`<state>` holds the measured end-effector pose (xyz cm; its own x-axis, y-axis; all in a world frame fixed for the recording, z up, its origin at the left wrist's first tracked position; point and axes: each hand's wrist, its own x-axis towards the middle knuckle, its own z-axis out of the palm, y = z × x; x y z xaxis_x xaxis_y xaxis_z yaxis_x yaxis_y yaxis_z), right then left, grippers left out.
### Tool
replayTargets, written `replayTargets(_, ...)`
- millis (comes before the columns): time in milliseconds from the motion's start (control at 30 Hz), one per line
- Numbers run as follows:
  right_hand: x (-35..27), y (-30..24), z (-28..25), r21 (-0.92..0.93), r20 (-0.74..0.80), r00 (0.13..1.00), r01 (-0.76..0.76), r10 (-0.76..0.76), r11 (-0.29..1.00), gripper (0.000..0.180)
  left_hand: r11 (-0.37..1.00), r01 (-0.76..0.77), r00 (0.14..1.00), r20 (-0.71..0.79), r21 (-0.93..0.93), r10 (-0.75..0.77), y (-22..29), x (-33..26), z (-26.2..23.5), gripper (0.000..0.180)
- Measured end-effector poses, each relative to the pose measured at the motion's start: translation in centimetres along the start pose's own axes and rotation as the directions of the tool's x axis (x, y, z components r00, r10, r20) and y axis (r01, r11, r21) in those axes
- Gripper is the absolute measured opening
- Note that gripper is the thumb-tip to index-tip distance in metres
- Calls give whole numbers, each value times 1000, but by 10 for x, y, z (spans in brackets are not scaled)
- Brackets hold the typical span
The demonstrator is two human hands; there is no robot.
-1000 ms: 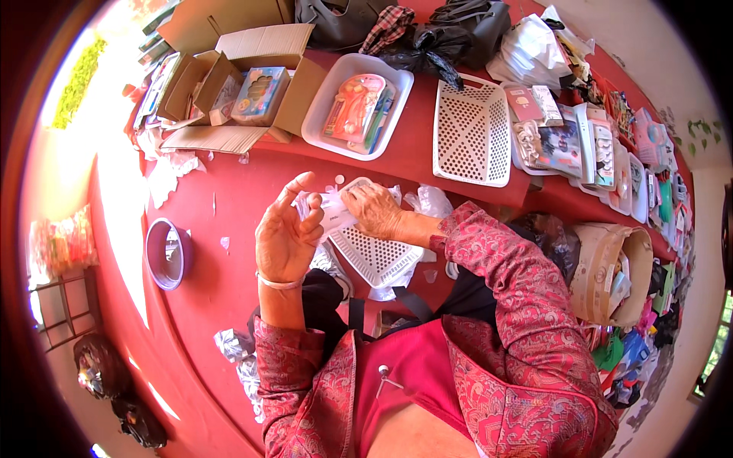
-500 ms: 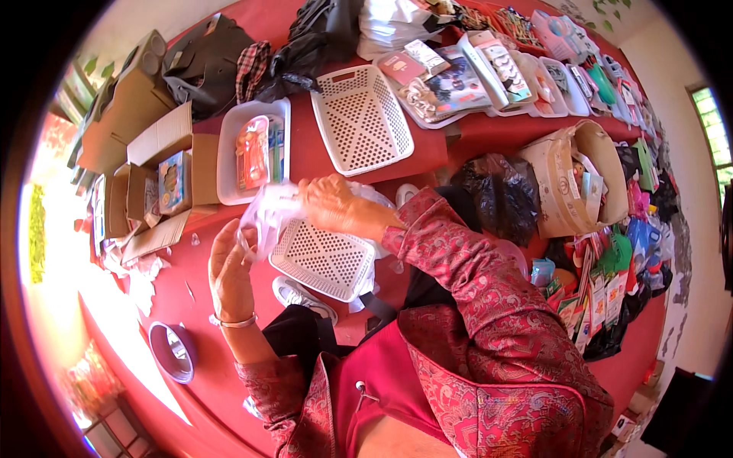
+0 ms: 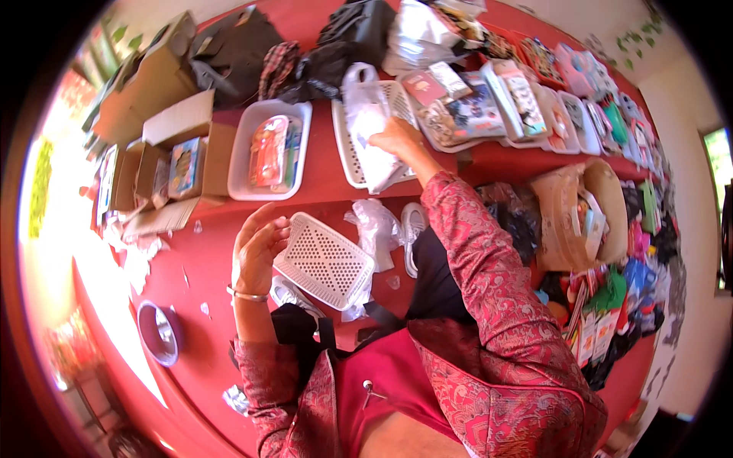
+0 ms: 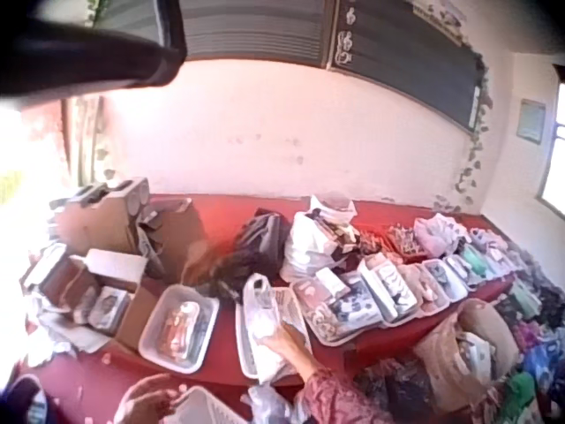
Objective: The person sits on the floor and organizes various small items, including books and packaged goods, into white plastic baskets. They handle items one by one, placing them into baskets or plastic bags, and occasionally adjusting the contents of the baskets.
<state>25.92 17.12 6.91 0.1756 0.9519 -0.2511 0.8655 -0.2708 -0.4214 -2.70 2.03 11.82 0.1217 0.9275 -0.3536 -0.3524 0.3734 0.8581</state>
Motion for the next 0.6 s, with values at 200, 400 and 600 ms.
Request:
replayTargets(200,31,-10,25,-57,-14,997,-78,77,995,44,998,17,1000,0,64,-17,-2,6,-3,33)
replayTargets(400,56,-29,26,-63,-122,992,-23,15,998,34,989,31,999,-43,142,-25,-3,3,-9,32)
replayTargets(600,54,-10,94,-172,33,997,69,-64,983,52,981,55,998,-24,185,-51,1,6,-4,32)
